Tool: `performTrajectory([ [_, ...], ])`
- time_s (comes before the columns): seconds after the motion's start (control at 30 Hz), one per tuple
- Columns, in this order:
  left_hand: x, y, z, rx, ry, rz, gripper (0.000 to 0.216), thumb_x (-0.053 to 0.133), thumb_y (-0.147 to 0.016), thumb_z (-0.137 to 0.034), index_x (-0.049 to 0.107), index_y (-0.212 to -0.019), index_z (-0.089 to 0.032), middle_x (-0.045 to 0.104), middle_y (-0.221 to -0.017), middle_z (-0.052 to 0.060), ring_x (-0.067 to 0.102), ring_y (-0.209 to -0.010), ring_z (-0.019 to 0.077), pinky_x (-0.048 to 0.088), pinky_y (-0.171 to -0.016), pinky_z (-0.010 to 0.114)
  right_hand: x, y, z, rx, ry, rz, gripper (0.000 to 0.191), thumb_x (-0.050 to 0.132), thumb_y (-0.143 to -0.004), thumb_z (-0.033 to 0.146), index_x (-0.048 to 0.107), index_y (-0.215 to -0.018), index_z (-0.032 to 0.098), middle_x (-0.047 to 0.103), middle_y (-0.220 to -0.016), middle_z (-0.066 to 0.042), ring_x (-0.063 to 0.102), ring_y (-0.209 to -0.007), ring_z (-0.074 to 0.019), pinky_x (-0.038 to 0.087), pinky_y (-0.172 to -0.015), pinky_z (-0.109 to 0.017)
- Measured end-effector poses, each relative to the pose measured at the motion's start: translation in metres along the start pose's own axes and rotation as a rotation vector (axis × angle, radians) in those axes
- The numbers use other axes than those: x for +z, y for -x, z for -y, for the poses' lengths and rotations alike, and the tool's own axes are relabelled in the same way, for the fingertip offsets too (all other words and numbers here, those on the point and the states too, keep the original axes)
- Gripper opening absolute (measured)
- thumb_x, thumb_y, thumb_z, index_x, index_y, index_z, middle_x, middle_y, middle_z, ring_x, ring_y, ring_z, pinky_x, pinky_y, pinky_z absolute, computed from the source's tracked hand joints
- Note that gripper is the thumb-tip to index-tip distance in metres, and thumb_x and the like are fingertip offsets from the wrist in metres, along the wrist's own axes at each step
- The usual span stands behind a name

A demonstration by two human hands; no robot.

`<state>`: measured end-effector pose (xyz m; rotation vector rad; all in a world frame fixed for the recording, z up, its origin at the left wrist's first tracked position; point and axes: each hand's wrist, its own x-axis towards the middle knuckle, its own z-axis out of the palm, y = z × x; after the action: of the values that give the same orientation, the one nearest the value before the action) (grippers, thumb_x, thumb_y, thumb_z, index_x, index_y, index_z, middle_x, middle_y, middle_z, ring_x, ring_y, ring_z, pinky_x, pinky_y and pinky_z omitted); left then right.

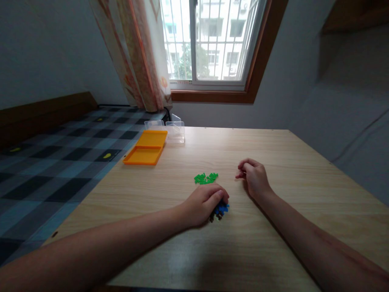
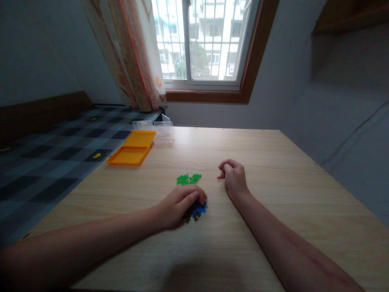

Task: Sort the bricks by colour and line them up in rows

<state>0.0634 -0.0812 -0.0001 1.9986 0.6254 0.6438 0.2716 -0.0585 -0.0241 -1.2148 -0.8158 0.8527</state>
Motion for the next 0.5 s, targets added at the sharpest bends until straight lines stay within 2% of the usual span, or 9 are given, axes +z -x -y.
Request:
performTrajectory([
  [0.13, -0.0028, -0.0025, -0.0005, 0.06, 0.014, 0.147, 0.046, 0.036, -0.101, -0.046, 0.067, -0.084, -0.017, 0.072, -0.092, 0.009, 0.064, -0.089, 0.0197, 0.049, -0.087, 0.031, 0.001, 0.0008, 0.0008, 0.006, 0.023, 0.057, 0.007, 0.053, -0.06, 0.02, 0.059, -0.06, 0.018, 0.051, -0.053, 0.003, 0.049, -0.043, -0.0093, 0.046, -0.04, -0.021],
  [0.3, -0.003, 0.0003, -0.004, 0.131, -0.004, 0.238, 0.048, 0.034, -0.103, -0.045, 0.069, -0.086, -0.017, 0.072, -0.092, 0.01, 0.065, -0.091, 0.0195, 0.049, -0.09, 0.031, 0.0027, 0.0006, 0.0012, 0.005, 0.077, 0.111, 0.009, 0.052, -0.058, 0.021, 0.061, -0.058, 0.017, 0.053, -0.051, 0.003, 0.05, -0.041, -0.0098, 0.041, -0.04, -0.02],
  [0.4, -0.0021, 0.0034, -0.0075, 0.157, -0.006, 0.269, 0.047, 0.034, -0.104, -0.042, 0.07, -0.088, -0.017, 0.072, -0.093, 0.01, 0.066, -0.091, 0.0196, 0.05, -0.09, 0.032, 0.0033, 0.0008, 0.0005, -0.01, 0.089, 0.127, 0.011, 0.051, -0.058, 0.021, 0.061, -0.058, 0.017, 0.053, -0.05, 0.003, 0.05, -0.042, -0.0101, 0.04, -0.04, -0.02],
  [0.5, -0.0029, 0.0033, -0.0083, 0.178, 0.019, 0.244, 0.047, 0.034, -0.104, -0.042, 0.07, -0.087, -0.016, 0.072, -0.094, 0.011, 0.066, -0.092, 0.0207, 0.05, -0.089, 0.033, 0.0032, 0.001, 0.0004, -0.013, 0.088, 0.122, 0.012, 0.051, -0.058, 0.021, 0.062, -0.059, 0.017, 0.054, -0.05, 0.003, 0.05, -0.042, -0.0105, 0.04, -0.041, -0.021],
])
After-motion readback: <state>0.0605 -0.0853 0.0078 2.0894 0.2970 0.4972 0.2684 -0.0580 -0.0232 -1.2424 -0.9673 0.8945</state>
